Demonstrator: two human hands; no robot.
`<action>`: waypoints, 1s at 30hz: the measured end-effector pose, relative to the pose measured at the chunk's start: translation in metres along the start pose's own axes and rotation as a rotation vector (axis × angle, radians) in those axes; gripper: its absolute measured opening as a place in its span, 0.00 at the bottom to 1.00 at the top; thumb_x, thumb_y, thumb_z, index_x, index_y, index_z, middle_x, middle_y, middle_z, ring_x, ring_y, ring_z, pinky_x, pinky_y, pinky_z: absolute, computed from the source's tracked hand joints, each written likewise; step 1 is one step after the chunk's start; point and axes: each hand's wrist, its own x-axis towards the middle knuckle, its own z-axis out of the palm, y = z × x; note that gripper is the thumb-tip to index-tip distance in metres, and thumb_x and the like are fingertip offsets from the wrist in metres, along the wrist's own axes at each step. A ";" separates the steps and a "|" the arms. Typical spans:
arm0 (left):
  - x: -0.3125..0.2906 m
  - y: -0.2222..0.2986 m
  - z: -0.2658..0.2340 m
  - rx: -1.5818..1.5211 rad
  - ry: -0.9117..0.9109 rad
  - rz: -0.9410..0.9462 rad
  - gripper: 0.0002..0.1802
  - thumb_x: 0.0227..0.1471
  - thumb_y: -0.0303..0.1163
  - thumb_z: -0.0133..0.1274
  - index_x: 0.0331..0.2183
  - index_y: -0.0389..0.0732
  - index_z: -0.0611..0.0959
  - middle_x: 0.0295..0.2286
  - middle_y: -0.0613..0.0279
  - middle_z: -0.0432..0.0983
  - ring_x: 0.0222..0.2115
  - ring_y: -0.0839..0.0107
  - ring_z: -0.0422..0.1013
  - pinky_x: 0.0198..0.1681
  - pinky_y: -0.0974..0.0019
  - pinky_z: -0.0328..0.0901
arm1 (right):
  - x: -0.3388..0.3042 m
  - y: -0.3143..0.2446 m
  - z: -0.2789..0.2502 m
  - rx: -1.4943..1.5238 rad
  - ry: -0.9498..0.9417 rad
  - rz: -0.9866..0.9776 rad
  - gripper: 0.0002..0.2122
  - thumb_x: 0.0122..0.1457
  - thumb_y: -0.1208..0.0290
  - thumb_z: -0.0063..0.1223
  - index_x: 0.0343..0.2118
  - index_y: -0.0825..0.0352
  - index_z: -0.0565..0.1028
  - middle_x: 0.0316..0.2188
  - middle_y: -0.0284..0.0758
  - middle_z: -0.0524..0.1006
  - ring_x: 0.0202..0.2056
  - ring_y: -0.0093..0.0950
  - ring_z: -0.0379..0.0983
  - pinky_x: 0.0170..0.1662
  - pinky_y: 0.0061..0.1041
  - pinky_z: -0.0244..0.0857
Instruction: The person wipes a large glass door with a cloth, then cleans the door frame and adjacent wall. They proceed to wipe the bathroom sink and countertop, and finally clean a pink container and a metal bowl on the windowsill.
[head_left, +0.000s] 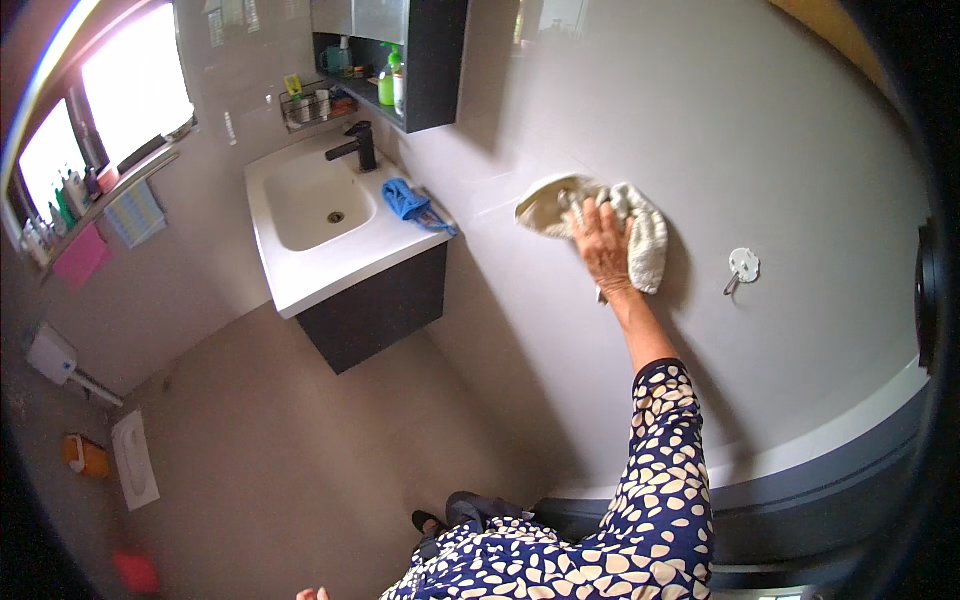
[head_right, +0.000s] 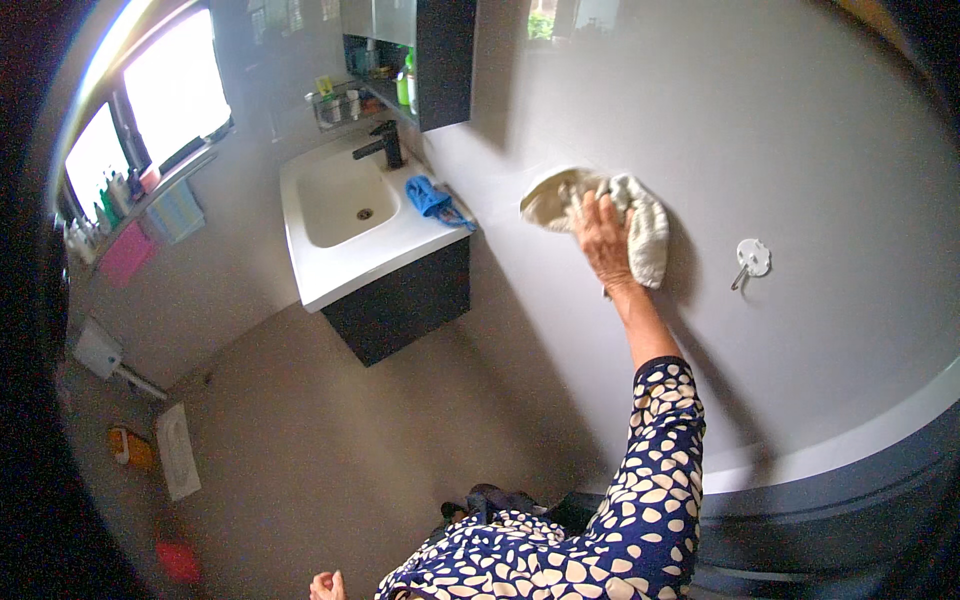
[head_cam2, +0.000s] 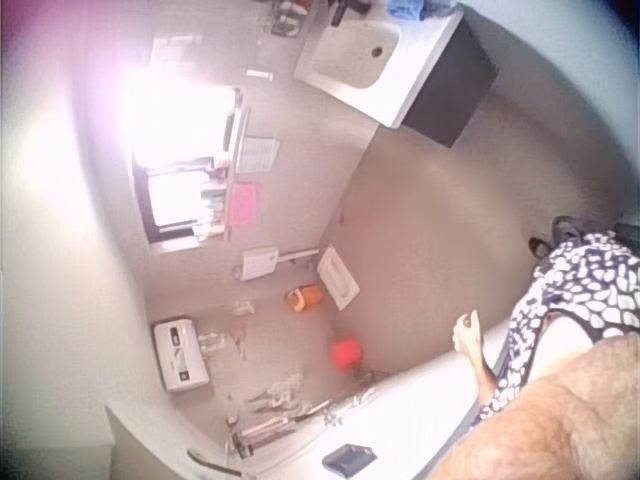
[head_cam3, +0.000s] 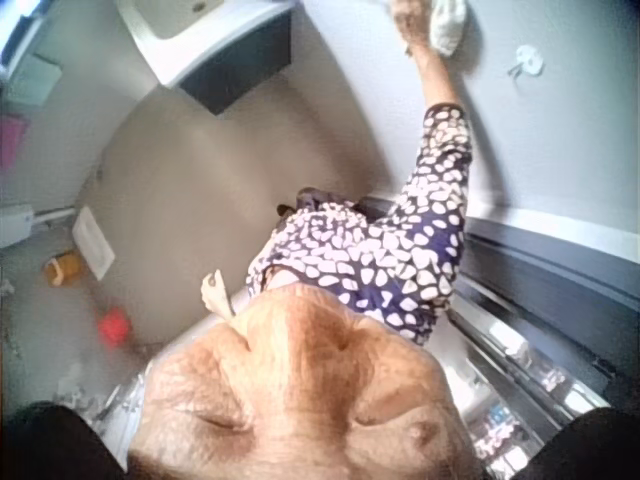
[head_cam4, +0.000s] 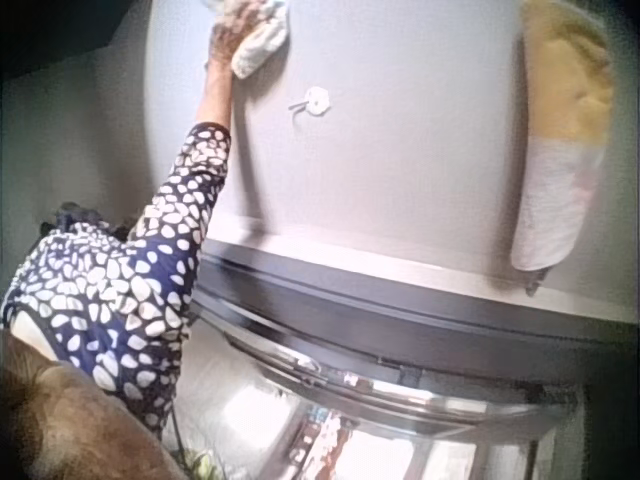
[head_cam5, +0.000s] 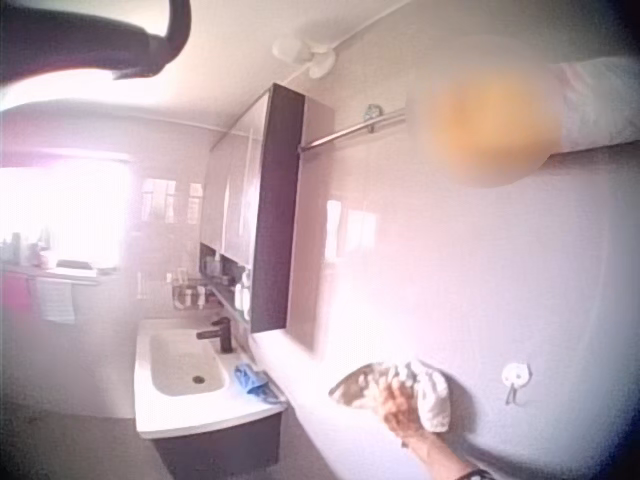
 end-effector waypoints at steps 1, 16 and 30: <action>0.011 0.020 -0.006 0.003 -0.019 0.045 0.24 0.44 0.54 0.53 0.38 0.48 0.80 0.39 0.57 0.75 0.41 0.58 0.70 0.45 0.57 0.63 | 0.000 -0.007 0.000 0.026 -0.004 -0.021 0.12 0.50 0.68 0.51 0.40 0.55 0.76 0.45 0.32 0.67 0.45 0.30 0.61 0.42 0.43 0.55; 0.079 0.276 0.007 -0.253 -0.047 1.126 0.18 0.40 0.37 0.58 0.36 0.42 0.77 0.35 0.59 0.72 0.38 0.61 0.66 0.42 0.60 0.61 | 0.028 -0.058 0.007 0.154 -0.057 -0.235 0.09 0.48 0.65 0.47 0.30 0.61 0.76 0.40 0.31 0.68 0.45 0.32 0.60 0.47 0.49 0.54; 0.137 0.430 0.008 -0.230 -0.197 1.490 0.17 0.39 0.38 0.60 0.33 0.43 0.79 0.34 0.60 0.72 0.38 0.61 0.66 0.41 0.59 0.60 | 0.091 0.107 -0.083 -0.502 0.297 0.827 0.15 0.50 0.66 0.51 0.44 0.56 0.74 0.46 0.38 0.64 0.43 0.40 0.59 0.42 0.40 0.53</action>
